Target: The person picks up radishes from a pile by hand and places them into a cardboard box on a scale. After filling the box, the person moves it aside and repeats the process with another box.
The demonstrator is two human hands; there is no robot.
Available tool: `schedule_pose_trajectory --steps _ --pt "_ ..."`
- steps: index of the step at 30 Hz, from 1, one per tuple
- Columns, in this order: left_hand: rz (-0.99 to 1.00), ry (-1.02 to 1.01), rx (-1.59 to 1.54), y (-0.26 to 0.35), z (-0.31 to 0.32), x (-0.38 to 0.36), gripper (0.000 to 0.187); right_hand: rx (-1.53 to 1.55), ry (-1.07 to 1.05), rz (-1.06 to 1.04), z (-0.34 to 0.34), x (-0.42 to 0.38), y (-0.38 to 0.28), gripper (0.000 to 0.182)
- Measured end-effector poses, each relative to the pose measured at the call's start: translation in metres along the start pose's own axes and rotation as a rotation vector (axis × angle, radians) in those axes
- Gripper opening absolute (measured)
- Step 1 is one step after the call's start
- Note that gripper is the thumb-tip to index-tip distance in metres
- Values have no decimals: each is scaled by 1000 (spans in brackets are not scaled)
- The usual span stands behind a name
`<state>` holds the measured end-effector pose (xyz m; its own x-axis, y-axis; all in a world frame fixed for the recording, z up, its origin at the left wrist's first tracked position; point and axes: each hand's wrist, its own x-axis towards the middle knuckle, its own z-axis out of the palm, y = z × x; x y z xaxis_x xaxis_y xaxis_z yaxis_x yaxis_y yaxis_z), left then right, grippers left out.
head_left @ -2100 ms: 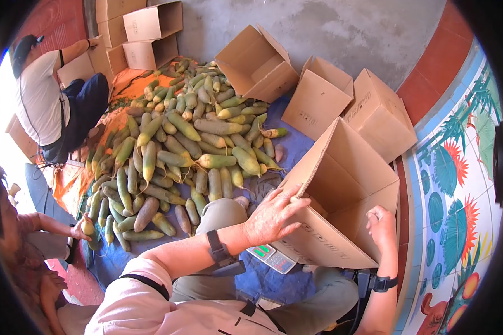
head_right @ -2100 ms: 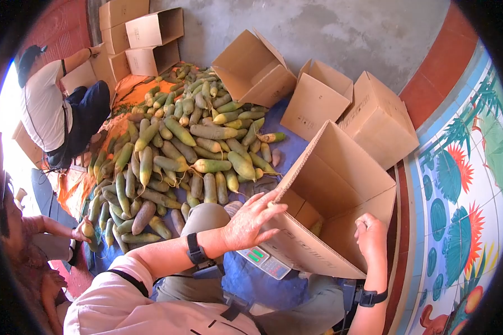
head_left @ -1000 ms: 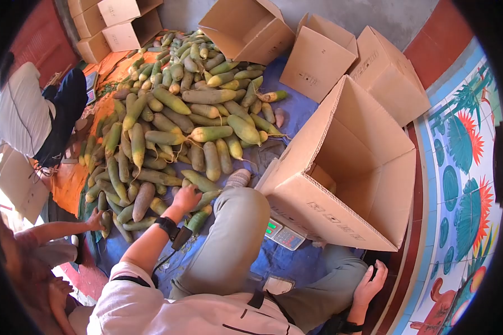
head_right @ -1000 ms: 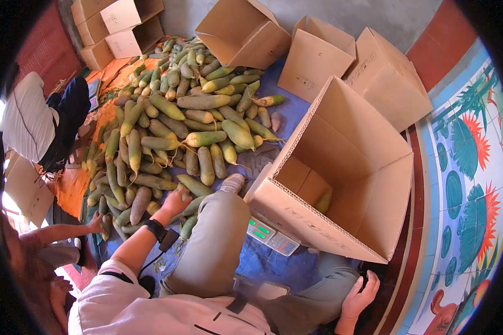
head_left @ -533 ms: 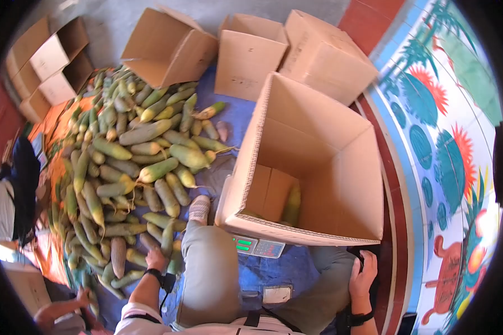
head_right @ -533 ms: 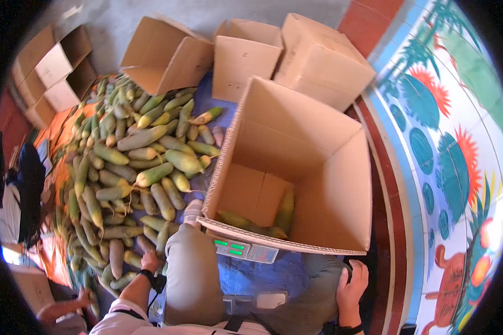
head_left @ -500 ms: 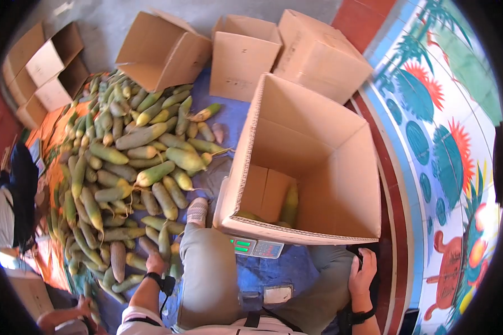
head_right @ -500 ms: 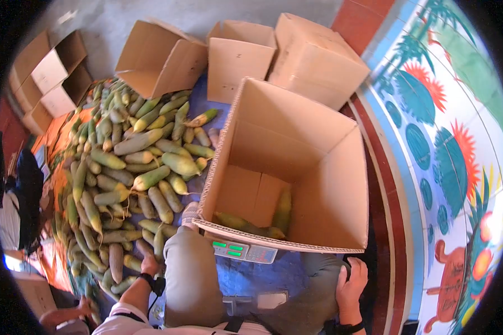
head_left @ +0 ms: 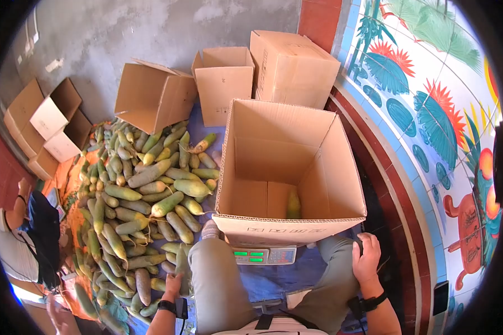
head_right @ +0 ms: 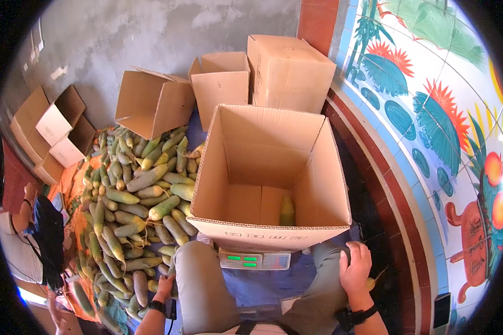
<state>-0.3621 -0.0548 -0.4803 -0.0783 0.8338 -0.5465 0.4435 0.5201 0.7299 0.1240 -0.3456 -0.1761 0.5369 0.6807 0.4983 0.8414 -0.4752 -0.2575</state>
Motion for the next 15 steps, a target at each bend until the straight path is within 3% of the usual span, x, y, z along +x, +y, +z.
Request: schedule_pose_trajectory --steps 1,3,8,15 --pt "108 -13 50 66 -9 -44 42 3 14 -3 0 0 0 26" --pt "208 -17 -212 90 -19 -43 38 21 37 2 0 -2 0 26" --pt "786 59 -127 215 -42 -121 43 58 92 -8 -1 -5 1 25" --pt "1295 147 227 285 -33 -221 63 206 137 -98 -20 6 -19 28"
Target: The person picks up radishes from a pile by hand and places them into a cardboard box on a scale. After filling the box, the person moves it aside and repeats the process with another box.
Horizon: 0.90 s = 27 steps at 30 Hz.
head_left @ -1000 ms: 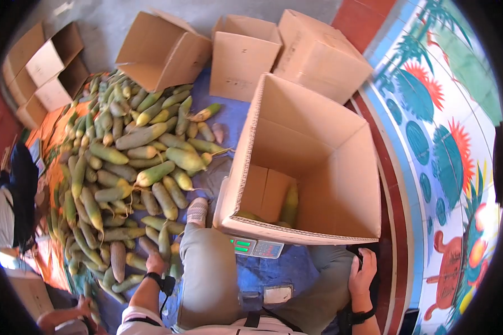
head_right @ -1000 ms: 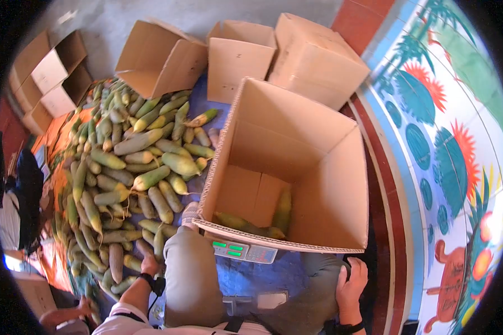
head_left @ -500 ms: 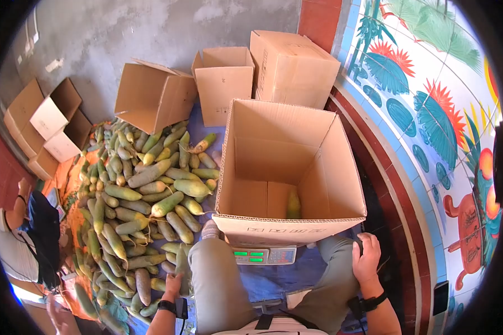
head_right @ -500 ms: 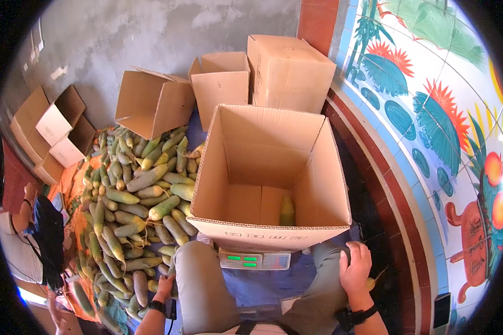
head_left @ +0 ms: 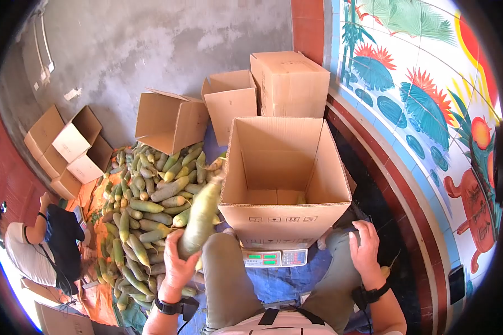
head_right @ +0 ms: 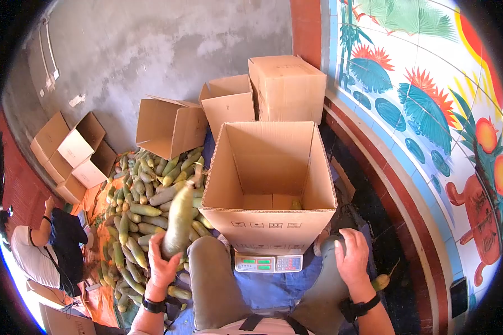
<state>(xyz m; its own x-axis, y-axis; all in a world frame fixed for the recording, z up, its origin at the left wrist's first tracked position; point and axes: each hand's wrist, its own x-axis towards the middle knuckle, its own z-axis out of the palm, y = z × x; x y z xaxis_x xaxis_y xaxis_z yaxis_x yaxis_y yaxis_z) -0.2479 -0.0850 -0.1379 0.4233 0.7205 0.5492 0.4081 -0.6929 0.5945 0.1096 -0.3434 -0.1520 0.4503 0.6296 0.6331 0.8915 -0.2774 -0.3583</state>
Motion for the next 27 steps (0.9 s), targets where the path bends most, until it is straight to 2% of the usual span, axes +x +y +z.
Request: schedule_pose_trajectory --steps 2,4,5,7,8,10,11,12,15,19,21,25,27 --pt "175 -47 -57 12 5 4 67 58 7 -31 -11 11 -27 30" --pt "312 -143 -10 25 8 9 67 115 94 -194 -22 23 -54 37" --pt "406 -159 0 32 10 11 67 116 95 -196 -27 28 -64 37" --pt "506 -221 1 45 14 14 67 115 119 -366 -35 34 -81 48" --pt "546 -257 -2 50 17 14 68 117 121 -366 -40 38 -89 48" --pt "620 -351 36 61 16 14 70 13 -6 -546 -49 48 -103 58" --pt "672 -346 29 64 17 15 69 8 -84 -563 -50 52 -111 62" --pt "723 -342 22 66 18 15 68 8 -84 -563 -46 50 -107 62" --pt "739 -304 67 67 21 16 65 185 -243 -464 -28 40 -91 46" --pt "719 -278 36 63 29 21 64 183 -244 -449 -28 35 -91 42" --pt "707 -198 53 66 31 25 61 234 -162 -453 -29 38 -93 39" --pt "768 -61 81 65 35 36 56 320 -217 -418 -40 51 -104 43" --pt "761 -47 70 67 36 38 56 395 -280 -310 -42 53 -110 48"
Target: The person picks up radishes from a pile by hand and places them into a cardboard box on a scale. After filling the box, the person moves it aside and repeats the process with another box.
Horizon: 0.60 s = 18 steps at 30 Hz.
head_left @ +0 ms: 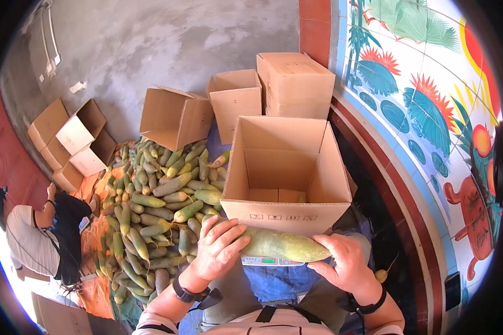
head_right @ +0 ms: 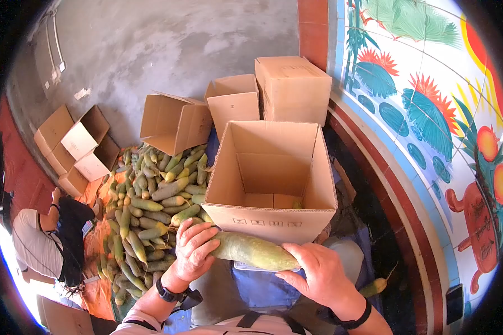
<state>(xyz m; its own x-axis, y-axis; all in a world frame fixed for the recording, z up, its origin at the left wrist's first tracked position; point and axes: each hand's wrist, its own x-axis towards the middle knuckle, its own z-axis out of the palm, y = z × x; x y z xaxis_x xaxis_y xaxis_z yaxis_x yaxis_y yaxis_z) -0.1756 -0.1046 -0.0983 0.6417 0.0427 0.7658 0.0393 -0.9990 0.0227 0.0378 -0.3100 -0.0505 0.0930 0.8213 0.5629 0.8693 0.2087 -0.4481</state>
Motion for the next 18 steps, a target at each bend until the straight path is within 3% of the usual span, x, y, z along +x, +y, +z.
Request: schedule_pose_trajectory --steps 4,8,13,18 --pt "-13 39 -55 2 5 2 55 66 9 24 1 -1 -8 51" --pt "-34 9 -32 3 4 2 60 16 179 -53 6 -5 -8 50" --pt "-292 136 -65 -6 22 7 75 -104 329 50 -5 -1 -4 46" --pt "-436 -77 -42 -19 41 -9 80 -21 480 212 -10 19 24 35"
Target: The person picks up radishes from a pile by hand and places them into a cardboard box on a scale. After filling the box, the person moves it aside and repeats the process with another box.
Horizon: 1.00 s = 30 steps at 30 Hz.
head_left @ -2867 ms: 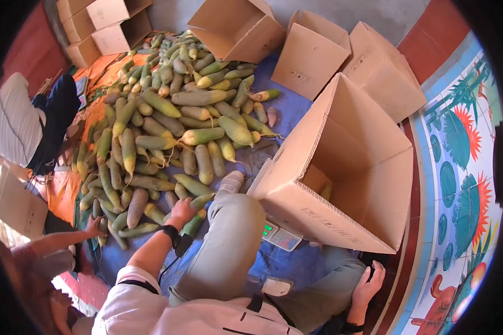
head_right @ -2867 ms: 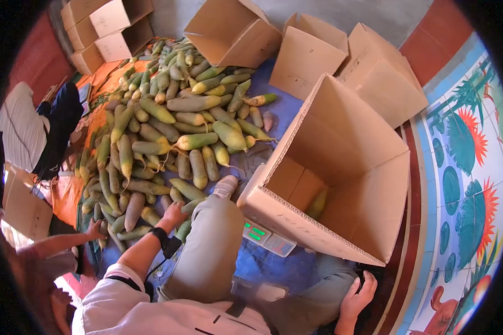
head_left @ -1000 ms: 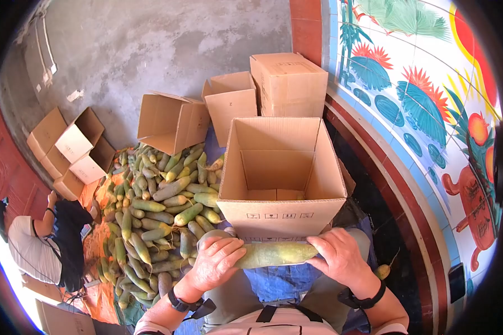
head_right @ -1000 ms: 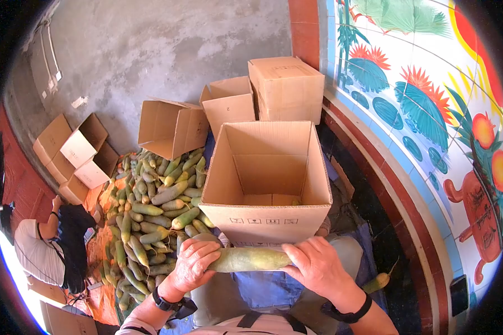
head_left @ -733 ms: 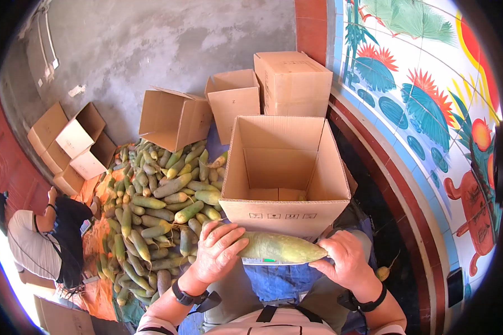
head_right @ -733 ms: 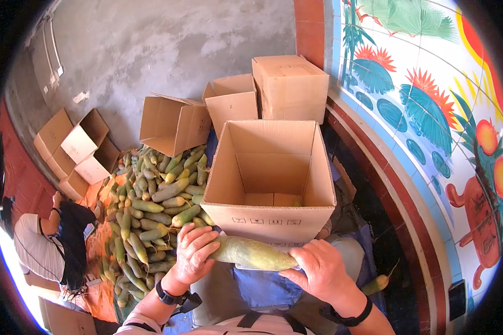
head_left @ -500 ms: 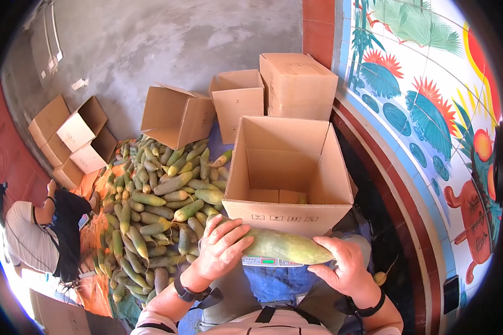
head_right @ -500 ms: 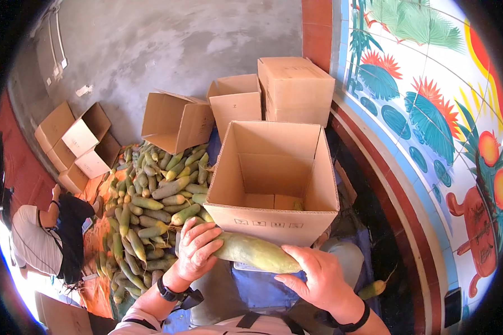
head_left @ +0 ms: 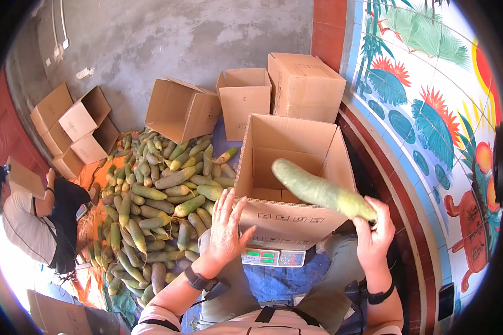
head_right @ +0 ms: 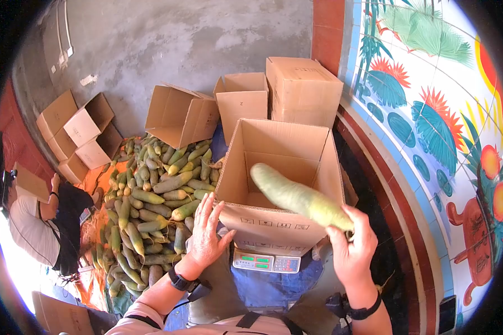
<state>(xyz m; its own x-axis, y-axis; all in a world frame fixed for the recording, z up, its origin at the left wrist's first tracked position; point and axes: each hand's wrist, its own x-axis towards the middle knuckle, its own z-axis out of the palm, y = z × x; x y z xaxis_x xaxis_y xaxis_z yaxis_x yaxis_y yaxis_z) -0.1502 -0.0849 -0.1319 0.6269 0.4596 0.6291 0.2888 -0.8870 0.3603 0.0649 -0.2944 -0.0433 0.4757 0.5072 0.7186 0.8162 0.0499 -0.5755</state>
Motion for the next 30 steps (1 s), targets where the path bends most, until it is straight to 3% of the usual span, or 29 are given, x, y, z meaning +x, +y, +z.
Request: schedule_pose_trajectory --steps 5,7,11,13,16,20,23,26,28,30 --pt "-4 -13 25 -12 16 -8 79 -216 -121 -61 13 31 30 30" --pt "27 -19 72 -12 17 -7 83 -223 -181 13 20 41 38 27" --pt "-14 -16 22 -12 19 -9 80 -371 -425 27 34 58 57 25" --pt "-18 -23 26 -11 19 -9 81 -418 -635 143 40 66 63 26" --pt "-6 -17 41 -12 19 -10 81 -294 -779 286 53 69 79 26" --pt "2 -32 63 -12 19 -10 78 -401 -867 224 70 70 88 23" --pt "-1 -22 59 -12 19 -11 78 -435 -944 305 76 73 96 20" --pt "3 -37 79 -11 19 -11 77 -357 -1011 212 79 69 109 15" --pt "-3 -17 64 -13 21 -12 82 -150 -948 577 76 70 98 13" --pt "-10 -15 66 -11 20 -11 82 -123 -880 534 76 68 99 13"
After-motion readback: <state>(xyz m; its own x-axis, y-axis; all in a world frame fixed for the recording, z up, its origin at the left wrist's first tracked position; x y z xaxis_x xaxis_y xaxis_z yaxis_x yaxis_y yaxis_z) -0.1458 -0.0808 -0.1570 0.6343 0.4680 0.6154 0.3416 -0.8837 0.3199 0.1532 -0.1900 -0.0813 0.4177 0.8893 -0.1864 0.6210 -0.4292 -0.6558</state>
